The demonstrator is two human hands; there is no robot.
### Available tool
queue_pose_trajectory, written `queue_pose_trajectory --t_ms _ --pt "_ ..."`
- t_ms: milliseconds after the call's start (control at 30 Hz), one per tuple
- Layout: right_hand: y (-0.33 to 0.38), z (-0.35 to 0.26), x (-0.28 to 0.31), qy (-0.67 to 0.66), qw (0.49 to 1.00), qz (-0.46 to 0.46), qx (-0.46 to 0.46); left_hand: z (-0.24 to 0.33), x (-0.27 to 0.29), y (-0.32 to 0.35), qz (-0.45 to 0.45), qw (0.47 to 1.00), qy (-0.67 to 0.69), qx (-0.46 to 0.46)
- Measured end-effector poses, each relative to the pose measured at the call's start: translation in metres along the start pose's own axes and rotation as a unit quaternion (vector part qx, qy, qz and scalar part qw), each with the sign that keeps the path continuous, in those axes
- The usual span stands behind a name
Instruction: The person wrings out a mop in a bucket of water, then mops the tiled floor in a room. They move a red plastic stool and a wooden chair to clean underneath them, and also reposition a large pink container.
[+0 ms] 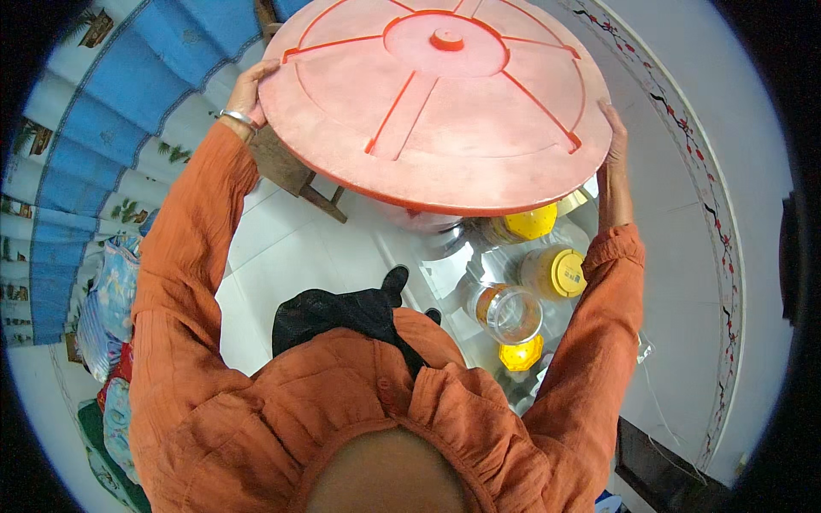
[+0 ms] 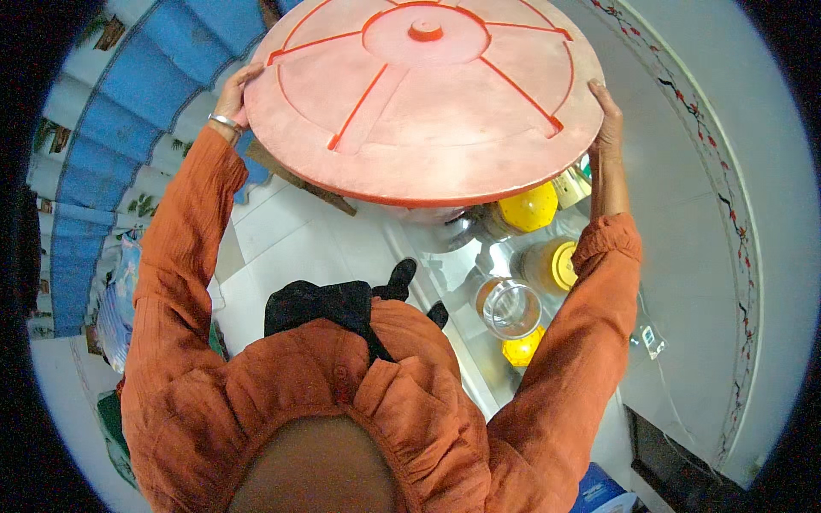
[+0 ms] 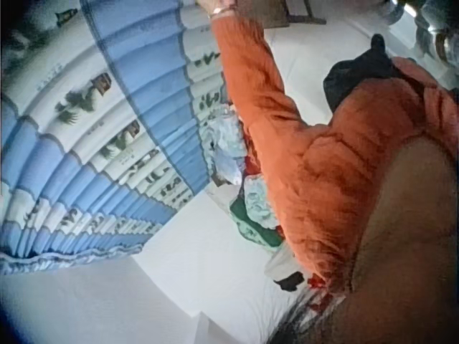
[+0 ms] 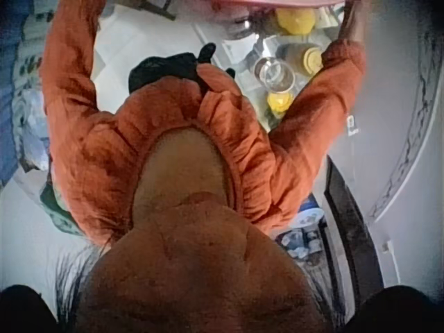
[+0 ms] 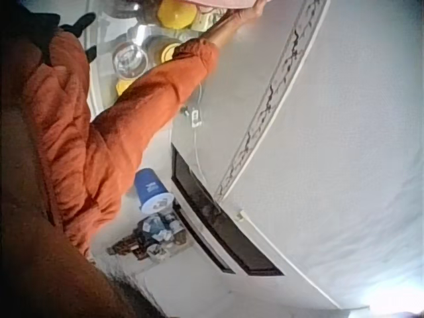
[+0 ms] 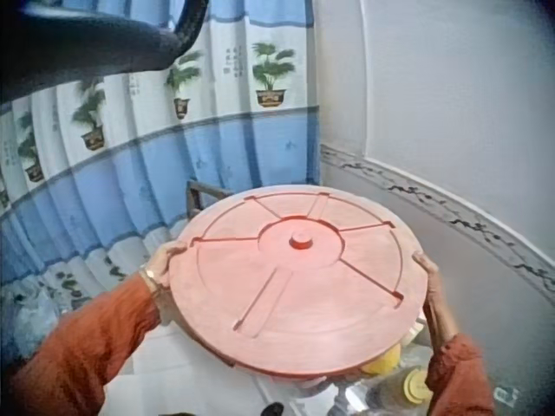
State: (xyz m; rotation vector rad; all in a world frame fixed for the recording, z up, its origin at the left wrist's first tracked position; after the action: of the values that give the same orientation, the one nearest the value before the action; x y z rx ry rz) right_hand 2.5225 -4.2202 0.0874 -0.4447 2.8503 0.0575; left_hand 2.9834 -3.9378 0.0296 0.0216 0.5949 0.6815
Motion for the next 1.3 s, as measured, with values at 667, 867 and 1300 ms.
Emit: queue_pose_trajectory --t_ms 667,867,1300 --pt "-0.012 0.019 0.026 -0.039 0.994 -0.052 -0.083 -0.042 -0.004 0.022 -0.035 0.996 0.079 0.004" --pt "0.002 0.022 0.066 0.076 0.997 0.004 0.004 -0.043 0.01 0.051 -0.068 0.997 -0.015 0.034" --pt "0.288 0.3 0.083 -0.171 0.867 0.183 -0.43 -0.083 0.3 0.149 0.211 0.956 0.193 0.063"
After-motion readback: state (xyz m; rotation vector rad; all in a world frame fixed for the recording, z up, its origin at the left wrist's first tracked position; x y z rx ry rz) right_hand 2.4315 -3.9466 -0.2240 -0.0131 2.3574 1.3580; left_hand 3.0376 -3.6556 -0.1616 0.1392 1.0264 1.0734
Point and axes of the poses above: each hand's wrist, its own y-axis away from the middle knuckle, its own x-axis out of the back of the hand, z = x × y, the point moved 10 cm from there along -y, towards the middle knuckle, and after that the axes turned 1 degree about -x, right-handed, at the moved point
